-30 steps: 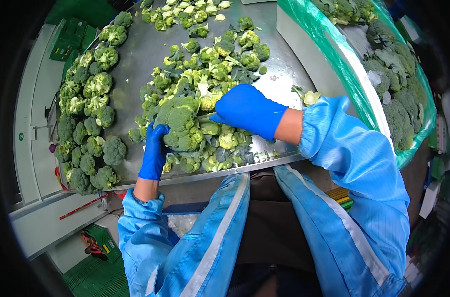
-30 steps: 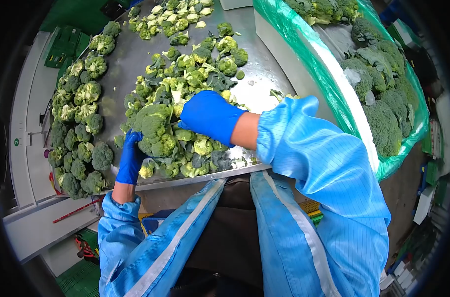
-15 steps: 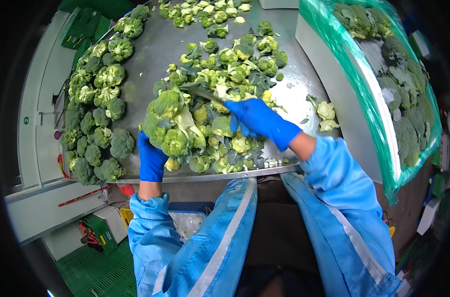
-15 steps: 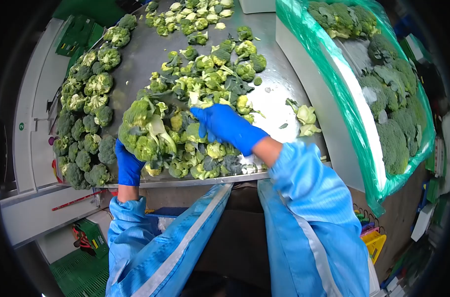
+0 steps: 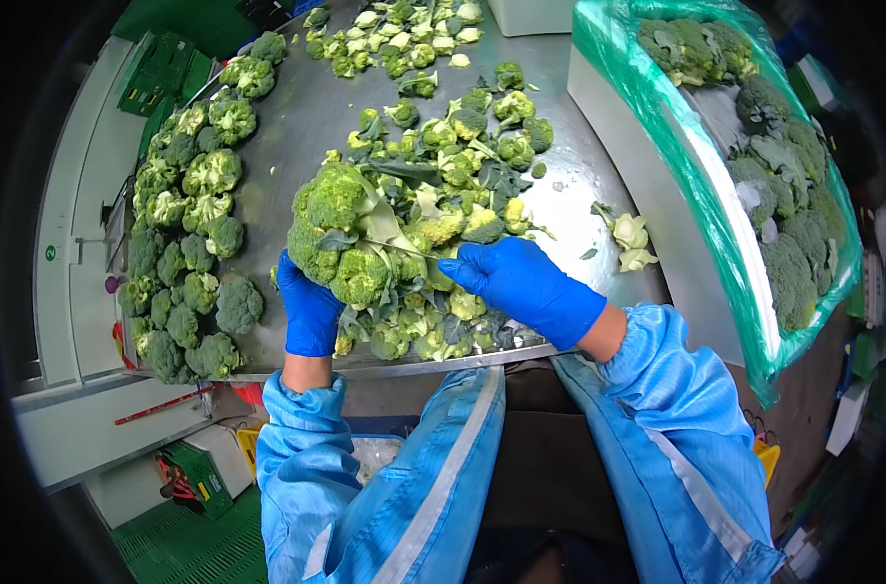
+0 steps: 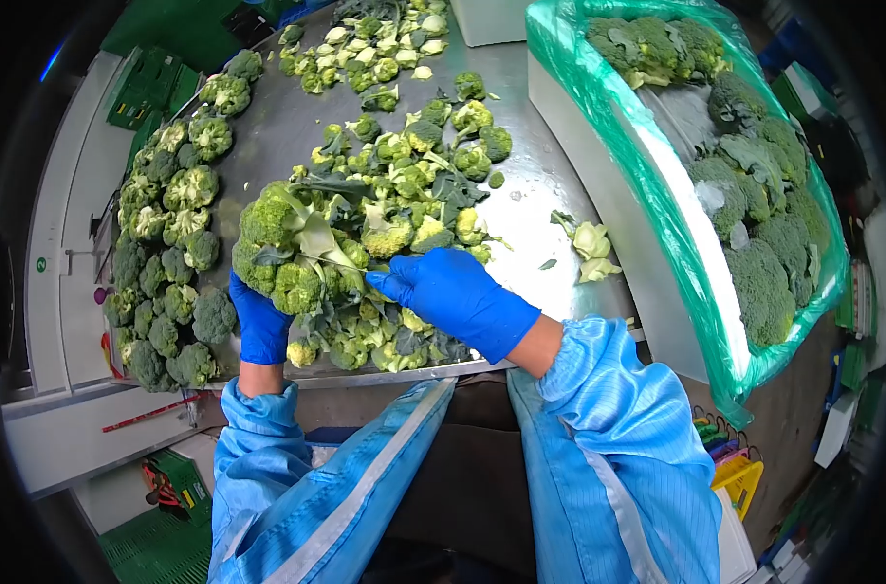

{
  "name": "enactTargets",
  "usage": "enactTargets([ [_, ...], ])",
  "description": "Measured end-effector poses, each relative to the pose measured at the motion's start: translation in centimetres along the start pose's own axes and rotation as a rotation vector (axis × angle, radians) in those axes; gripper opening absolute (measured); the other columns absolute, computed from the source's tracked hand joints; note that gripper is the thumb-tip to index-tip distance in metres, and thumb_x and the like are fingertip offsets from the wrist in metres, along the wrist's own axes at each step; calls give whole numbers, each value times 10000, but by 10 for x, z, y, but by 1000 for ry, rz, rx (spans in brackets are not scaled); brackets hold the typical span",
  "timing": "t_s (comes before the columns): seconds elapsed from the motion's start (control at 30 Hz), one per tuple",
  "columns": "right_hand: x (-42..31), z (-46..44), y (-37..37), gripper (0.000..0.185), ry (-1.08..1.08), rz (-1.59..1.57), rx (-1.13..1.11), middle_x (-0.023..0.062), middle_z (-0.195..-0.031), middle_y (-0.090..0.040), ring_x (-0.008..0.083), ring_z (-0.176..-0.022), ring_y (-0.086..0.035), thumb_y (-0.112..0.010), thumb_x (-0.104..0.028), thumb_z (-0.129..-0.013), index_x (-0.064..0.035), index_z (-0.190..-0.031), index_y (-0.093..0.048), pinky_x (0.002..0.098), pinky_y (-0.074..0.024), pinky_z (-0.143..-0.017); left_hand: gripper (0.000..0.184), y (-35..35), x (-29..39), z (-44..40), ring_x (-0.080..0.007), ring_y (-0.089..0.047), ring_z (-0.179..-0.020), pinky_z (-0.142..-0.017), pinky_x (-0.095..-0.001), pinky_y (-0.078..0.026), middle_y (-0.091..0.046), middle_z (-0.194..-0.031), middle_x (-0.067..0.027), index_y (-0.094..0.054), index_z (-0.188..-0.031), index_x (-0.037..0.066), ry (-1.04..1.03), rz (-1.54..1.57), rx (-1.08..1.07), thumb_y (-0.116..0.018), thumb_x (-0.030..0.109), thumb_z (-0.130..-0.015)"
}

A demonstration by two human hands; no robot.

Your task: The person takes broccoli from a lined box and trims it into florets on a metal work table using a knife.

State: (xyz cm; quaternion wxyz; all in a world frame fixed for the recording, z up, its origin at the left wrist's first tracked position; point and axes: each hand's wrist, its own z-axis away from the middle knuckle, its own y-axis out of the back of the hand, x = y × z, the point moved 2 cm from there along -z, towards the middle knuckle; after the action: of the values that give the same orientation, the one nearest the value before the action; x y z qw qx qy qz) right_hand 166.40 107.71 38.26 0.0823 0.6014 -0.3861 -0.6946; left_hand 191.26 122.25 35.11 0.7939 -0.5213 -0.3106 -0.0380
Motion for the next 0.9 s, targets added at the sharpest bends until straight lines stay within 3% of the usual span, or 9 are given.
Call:
enactTargets([
  [0.13, 13, 0, -12, 456, -110, 49, -151, 176, -689, -605, 367, -669, -605, -408, -456, -941, -63, -828, -611, 450, -489, -615, 611, -31, -16, -6, -310, -528, -1140, -1007, -496, -405, -518, -1273, -154, -469, -1279, 20, -35, -84, 107, -586, 232, -718],
  [0.2, 30, 7, -19, 418, -86, 78, -184, 179, -714, -618, 363, -708, -616, -442, -448, -926, -77, -866, -625, 453, -498, -650, 702, -54, -17, -9, -272, -524, -1146, -1000, -458, -414, -514, -1271, -123, -445, -1296, 12, -212, -837, -173, -612, 196, -639],
  [0.23, 32, 11, -12, 412, -34, -15, -32, 178, -734, -627, 360, -721, -620, -451, -452, -920, -87, -867, -635, 456, -498, -661, 767, -62, -19, -13, -242, -521, -1140, -997, -418, -416, -529, -1237, -99, -425, -1320, 32, -192, -873, -183, -618, 161, -588],
  [0.33, 41, -2, -3, 407, -183, -173, 13, 166, -745, -646, 355, -738, -625, -476, -478, -907, -124, -857, -669, 451, -499, -675, 738, -74, -22, -21, -238, -517, -1140, -992, -409, -415, -532, -1222, -97, -414, -1336, 63, -60, -617, 32, -590, 128, -622],
  [0.43, 29, -5, 23, 459, -410, -174, -194, 68, -561, -599, 145, -512, -577, -515, -481, -911, -54, -845, -669, 284, -461, -524, 668, -40, -13, -42, -263, -529, -1124, -989, -429, -421, -531, -1222, -101, -419, -1334, 84, -85, -480, 139, -537, 109, -678],
  [0.53, 24, 11, 52, 539, -606, -529, -204, 91, -613, -606, 203, -607, -630, -524, -539, -878, -24, -811, -668, 363, -493, -584, 571, -22, 1, -48, -329, -503, -1174, -1027, -516, -376, -531, -1267, -141, -485, -1268, 54, -32, -254, 209, -554, 239, -733],
  [0.63, 22, -3, 28, 399, -343, -515, 113, 58, -777, -653, 146, -699, -644, -641, -428, -836, -69, -1011, -636, 294, -507, -643, 572, -16, -7, -47, -348, -500, -1178, -1031, -522, -376, -523, -1277, -163, -475, -1276, 41, -33, -51, 134, -546, 239, -744],
  [0.73, -9, -27, 14, 551, 28, -330, 472, 38, -1086, -653, 171, -854, -654, -762, -282, -748, -132, -1225, -533, 286, -523, -741, 579, -17, -26, -49, -353, -499, -1181, -1034, -525, -375, -509, -1294, -176, -462, -1288, 28, -89, -66, -13, -542, 229, -751],
  [0.9, -7, -43, 0, 357, -45, -452, 477, 69, -952, -645, 190, -769, -624, -746, -178, -726, -120, -1055, -620, 297, -511, -693, 610, -21, -30, -43, -361, -451, -1218, -1038, -584, -321, -479, -1315, -171, -443, -1305, 44, -255, -52, 150, -548, 255, -742],
])
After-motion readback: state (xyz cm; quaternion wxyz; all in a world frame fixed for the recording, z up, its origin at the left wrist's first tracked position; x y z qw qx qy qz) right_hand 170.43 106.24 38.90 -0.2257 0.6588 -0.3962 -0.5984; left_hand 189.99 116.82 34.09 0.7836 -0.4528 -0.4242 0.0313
